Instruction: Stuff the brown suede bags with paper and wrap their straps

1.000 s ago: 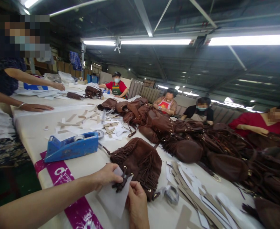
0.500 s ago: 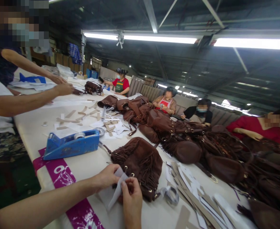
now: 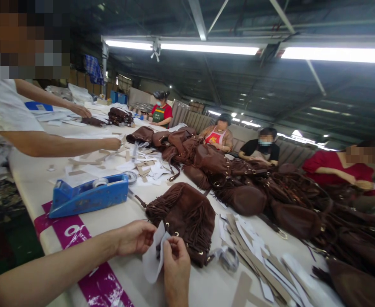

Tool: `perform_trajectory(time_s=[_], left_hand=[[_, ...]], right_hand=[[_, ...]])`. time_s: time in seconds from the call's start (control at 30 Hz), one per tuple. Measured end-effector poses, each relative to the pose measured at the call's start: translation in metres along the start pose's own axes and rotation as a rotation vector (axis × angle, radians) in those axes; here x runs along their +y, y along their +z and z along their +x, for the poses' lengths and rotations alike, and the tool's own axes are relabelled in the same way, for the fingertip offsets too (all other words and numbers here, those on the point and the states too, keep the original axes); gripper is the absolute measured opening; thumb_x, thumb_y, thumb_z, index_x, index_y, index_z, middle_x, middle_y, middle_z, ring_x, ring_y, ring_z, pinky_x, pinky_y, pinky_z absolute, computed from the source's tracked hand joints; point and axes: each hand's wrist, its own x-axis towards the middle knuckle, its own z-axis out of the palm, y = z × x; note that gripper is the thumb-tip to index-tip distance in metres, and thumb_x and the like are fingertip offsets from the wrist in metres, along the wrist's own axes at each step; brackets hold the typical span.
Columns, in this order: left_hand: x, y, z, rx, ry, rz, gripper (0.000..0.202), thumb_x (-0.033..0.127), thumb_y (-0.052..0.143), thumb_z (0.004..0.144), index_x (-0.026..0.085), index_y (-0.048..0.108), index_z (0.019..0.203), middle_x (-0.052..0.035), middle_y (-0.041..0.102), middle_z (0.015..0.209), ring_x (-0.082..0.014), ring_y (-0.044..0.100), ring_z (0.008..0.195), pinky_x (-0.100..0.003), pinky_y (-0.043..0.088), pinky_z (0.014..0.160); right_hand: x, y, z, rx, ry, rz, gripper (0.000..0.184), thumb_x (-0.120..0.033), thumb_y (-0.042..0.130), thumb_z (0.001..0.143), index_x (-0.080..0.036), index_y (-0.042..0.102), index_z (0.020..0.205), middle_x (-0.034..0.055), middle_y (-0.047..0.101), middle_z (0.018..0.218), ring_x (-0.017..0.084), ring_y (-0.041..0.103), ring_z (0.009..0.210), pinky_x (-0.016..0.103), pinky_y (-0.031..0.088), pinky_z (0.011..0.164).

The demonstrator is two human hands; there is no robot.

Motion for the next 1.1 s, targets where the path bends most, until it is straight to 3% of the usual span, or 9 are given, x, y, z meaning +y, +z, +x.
perform_trajectory(time_s=[0.1,0.3,0.5,0.63,0.7,0.9,1.03,1.1], left_hand=[[-0.003,0.004,0.001,0.008,0.020,0.070,0.020,0.019,0.074,0.051,0.011,0.064,0.066,-0.0038,0.064,0.066,-0.0123,0.057,0.058,-0.022,0.048,0.056],[-0.003,0.010,0.004,0.052,-0.003,0.210,0.029,0.027,0.082,0.046,0.011,0.062,0.058,-0.0015,0.059,0.055,-0.0110,0.053,0.050,-0.023,0.045,0.049],[0.000,0.014,0.001,0.100,-0.057,0.289,0.017,0.017,0.072,0.052,0.015,0.058,0.061,0.0019,0.053,0.049,-0.0118,0.049,0.045,-0.023,0.042,0.045],[-0.003,0.019,0.000,0.159,-0.042,0.321,0.007,0.017,0.060,0.057,0.016,0.054,0.060,0.0020,0.049,0.048,-0.0108,0.044,0.043,-0.022,0.036,0.043],[-0.007,0.022,-0.001,0.186,0.000,0.343,0.007,0.017,0.057,0.059,0.017,0.051,0.061,0.0033,0.047,0.048,-0.0105,0.042,0.044,-0.021,0.033,0.044],[-0.024,0.032,-0.004,0.316,0.261,0.535,0.009,0.019,0.056,0.069,0.018,0.047,0.068,0.0042,0.046,0.063,-0.0128,0.044,0.062,-0.024,0.034,0.058],[-0.028,0.033,-0.007,0.389,0.421,0.714,0.015,0.025,0.057,0.077,0.020,0.046,0.069,0.0038,0.045,0.068,-0.0150,0.040,0.069,-0.026,0.030,0.064],[-0.029,0.032,-0.009,0.391,0.466,0.770,0.016,0.026,0.056,0.079,0.020,0.044,0.069,0.0040,0.043,0.068,-0.0151,0.038,0.068,-0.027,0.029,0.065]], right_hand=[[-0.003,0.000,-0.002,-0.049,-0.016,-0.008,0.029,-0.046,0.066,0.076,-0.018,0.059,0.080,-0.0010,0.061,0.063,0.015,0.055,0.057,0.023,0.044,0.051],[-0.006,-0.003,-0.004,-0.073,-0.074,-0.106,0.026,-0.044,0.064,0.077,-0.018,0.061,0.079,0.0004,0.063,0.068,0.018,0.059,0.063,0.026,0.046,0.057],[-0.006,-0.004,-0.005,-0.043,-0.167,-0.266,0.019,-0.038,0.060,0.078,-0.020,0.058,0.075,-0.0009,0.060,0.066,0.017,0.055,0.062,0.026,0.043,0.058],[-0.009,-0.001,-0.009,-0.143,-0.140,-0.097,0.018,-0.033,0.061,0.074,-0.020,0.057,0.085,0.0003,0.064,0.073,0.018,0.059,0.065,0.027,0.046,0.059],[-0.011,0.001,-0.011,-0.188,-0.136,-0.027,0.022,-0.031,0.062,0.072,-0.020,0.055,0.090,0.0008,0.065,0.077,0.019,0.061,0.068,0.028,0.048,0.060],[-0.012,0.000,-0.015,-0.069,-0.204,-0.145,0.019,-0.028,0.067,0.070,-0.020,0.053,0.082,-0.0034,0.059,0.067,0.015,0.055,0.060,0.024,0.044,0.054],[-0.017,-0.007,-0.017,-0.249,-0.055,0.098,0.029,-0.032,0.067,0.071,-0.019,0.054,0.093,0.0036,0.067,0.088,0.019,0.063,0.073,0.027,0.050,0.061],[-0.019,-0.012,-0.016,-0.254,0.028,0.171,0.035,-0.041,0.063,0.076,-0.019,0.053,0.101,0.0042,0.068,0.088,0.019,0.064,0.071,0.028,0.050,0.057]])
